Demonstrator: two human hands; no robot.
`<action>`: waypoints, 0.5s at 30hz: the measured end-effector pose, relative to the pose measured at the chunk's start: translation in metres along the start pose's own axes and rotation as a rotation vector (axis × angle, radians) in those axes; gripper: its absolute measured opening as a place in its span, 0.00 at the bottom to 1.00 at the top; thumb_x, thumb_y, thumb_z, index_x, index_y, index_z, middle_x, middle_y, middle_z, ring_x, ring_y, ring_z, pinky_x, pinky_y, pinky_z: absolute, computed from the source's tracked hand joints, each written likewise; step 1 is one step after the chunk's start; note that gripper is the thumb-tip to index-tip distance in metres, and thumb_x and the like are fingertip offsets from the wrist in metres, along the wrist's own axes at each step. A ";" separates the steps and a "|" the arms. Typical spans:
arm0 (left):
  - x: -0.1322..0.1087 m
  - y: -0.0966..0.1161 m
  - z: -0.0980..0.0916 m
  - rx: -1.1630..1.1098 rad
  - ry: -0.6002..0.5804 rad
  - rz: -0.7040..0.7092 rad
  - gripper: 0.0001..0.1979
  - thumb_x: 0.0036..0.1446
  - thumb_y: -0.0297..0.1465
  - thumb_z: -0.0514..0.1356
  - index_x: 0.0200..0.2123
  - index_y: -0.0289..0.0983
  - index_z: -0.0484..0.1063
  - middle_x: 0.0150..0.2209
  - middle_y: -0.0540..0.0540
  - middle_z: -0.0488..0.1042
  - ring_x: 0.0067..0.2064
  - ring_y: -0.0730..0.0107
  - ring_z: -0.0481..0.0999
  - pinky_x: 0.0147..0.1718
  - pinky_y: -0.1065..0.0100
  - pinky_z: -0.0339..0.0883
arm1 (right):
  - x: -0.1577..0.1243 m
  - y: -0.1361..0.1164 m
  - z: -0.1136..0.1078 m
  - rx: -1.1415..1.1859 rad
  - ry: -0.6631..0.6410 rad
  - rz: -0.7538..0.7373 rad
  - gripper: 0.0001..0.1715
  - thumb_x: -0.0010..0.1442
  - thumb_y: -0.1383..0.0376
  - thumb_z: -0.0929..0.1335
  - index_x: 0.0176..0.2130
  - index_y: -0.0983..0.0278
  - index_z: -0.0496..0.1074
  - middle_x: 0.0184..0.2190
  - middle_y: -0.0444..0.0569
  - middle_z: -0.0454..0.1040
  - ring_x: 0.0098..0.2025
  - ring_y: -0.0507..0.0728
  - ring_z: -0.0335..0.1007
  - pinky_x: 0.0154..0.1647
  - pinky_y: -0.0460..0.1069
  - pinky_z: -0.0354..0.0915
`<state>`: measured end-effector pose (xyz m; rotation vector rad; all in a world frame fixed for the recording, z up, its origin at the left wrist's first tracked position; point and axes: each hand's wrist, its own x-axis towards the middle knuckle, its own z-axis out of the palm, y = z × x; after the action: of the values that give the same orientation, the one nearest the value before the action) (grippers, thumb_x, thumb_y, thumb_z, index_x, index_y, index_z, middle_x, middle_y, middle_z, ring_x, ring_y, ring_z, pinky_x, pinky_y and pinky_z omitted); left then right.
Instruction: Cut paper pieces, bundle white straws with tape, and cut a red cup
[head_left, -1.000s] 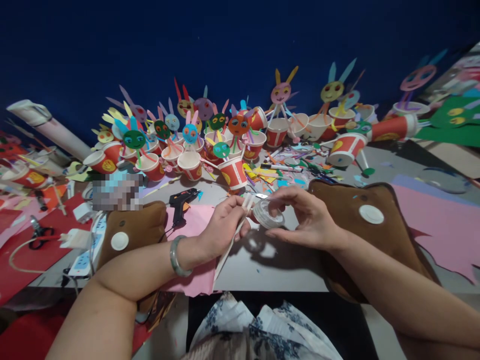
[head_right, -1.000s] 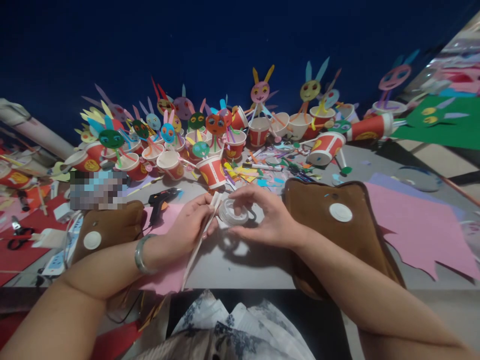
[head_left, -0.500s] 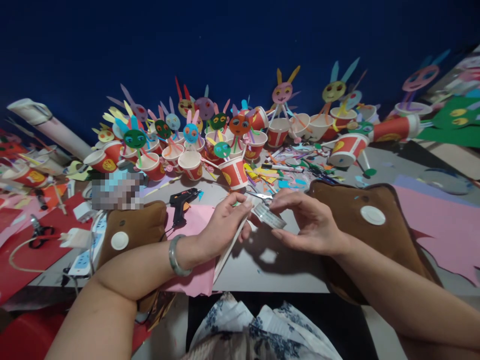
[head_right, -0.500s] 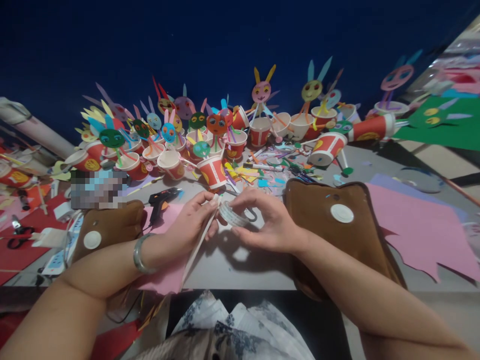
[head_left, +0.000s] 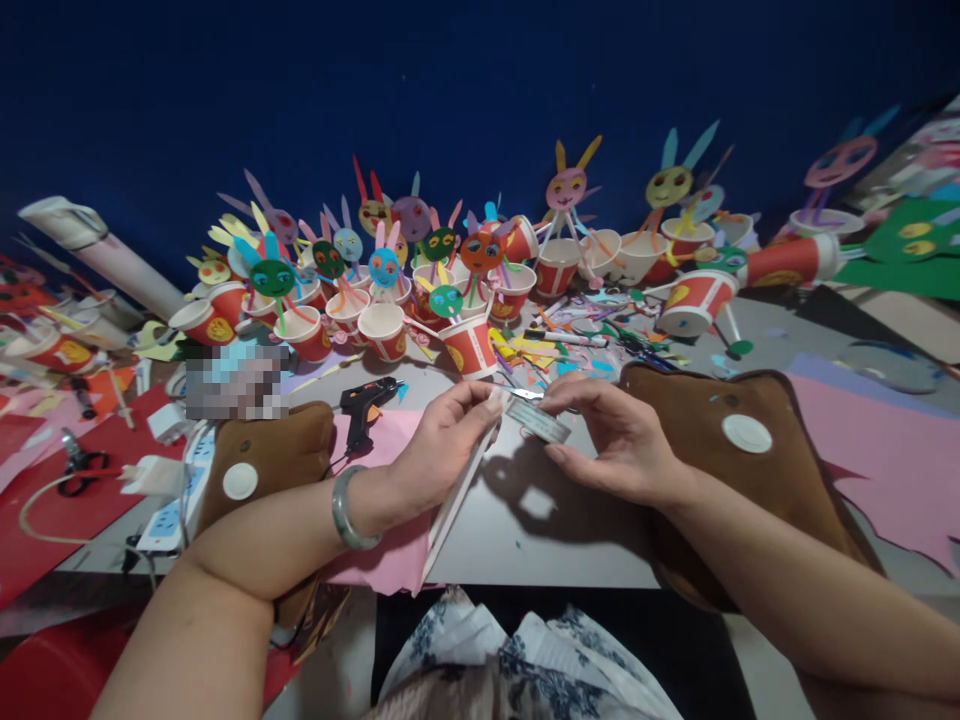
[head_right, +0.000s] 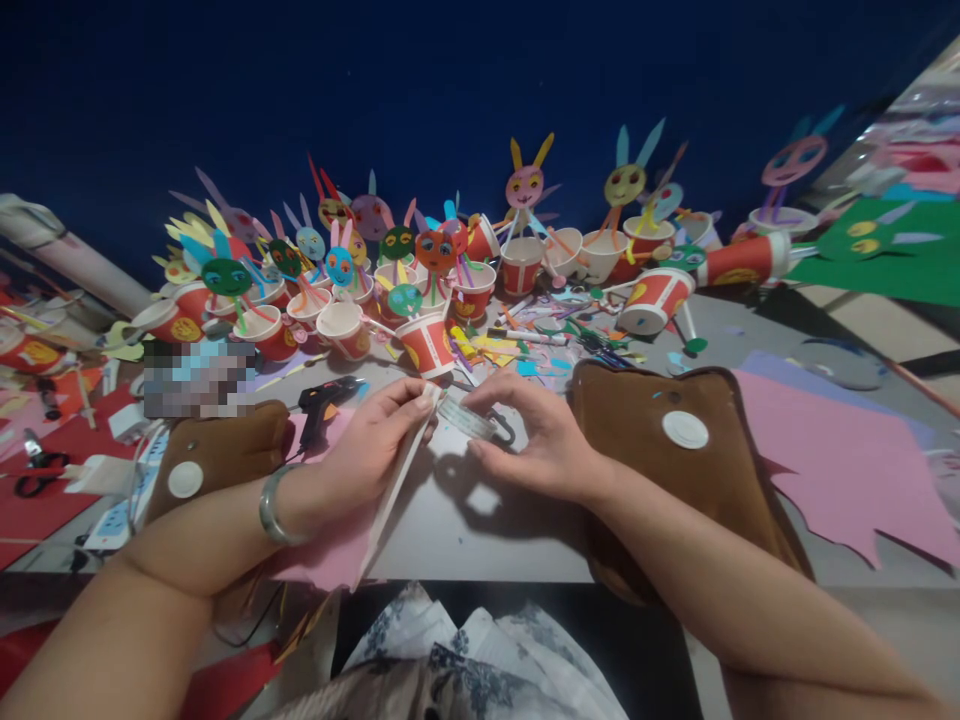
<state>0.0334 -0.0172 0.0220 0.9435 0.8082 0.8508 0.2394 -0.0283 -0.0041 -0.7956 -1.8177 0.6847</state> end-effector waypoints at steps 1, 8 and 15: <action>0.000 0.001 0.000 0.006 0.001 -0.009 0.11 0.57 0.36 0.64 0.36 0.36 0.68 0.25 0.54 0.67 0.25 0.80 0.64 0.25 0.76 0.58 | 0.000 0.000 0.000 -0.001 0.001 -0.009 0.19 0.55 0.63 0.74 0.47 0.54 0.71 0.37 0.49 0.73 0.39 0.59 0.69 0.42 0.55 0.68; 0.005 0.007 -0.005 0.079 0.024 -0.015 0.07 0.52 0.30 0.63 0.34 0.36 0.67 0.24 0.54 0.68 0.25 0.80 0.66 0.25 0.75 0.58 | 0.000 0.000 -0.002 -0.010 0.025 0.001 0.19 0.55 0.65 0.73 0.47 0.55 0.71 0.38 0.50 0.73 0.40 0.60 0.70 0.43 0.57 0.67; 0.011 0.017 -0.010 0.186 -0.008 0.016 0.07 0.49 0.27 0.65 0.32 0.33 0.69 0.24 0.54 0.68 0.23 0.84 0.62 0.22 0.77 0.52 | 0.002 0.003 -0.003 -0.031 0.022 0.002 0.18 0.56 0.69 0.70 0.47 0.56 0.71 0.39 0.50 0.72 0.41 0.60 0.69 0.44 0.56 0.66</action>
<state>0.0252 0.0012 0.0319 1.1172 0.8848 0.7953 0.2427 -0.0247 -0.0047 -0.8230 -1.8115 0.6475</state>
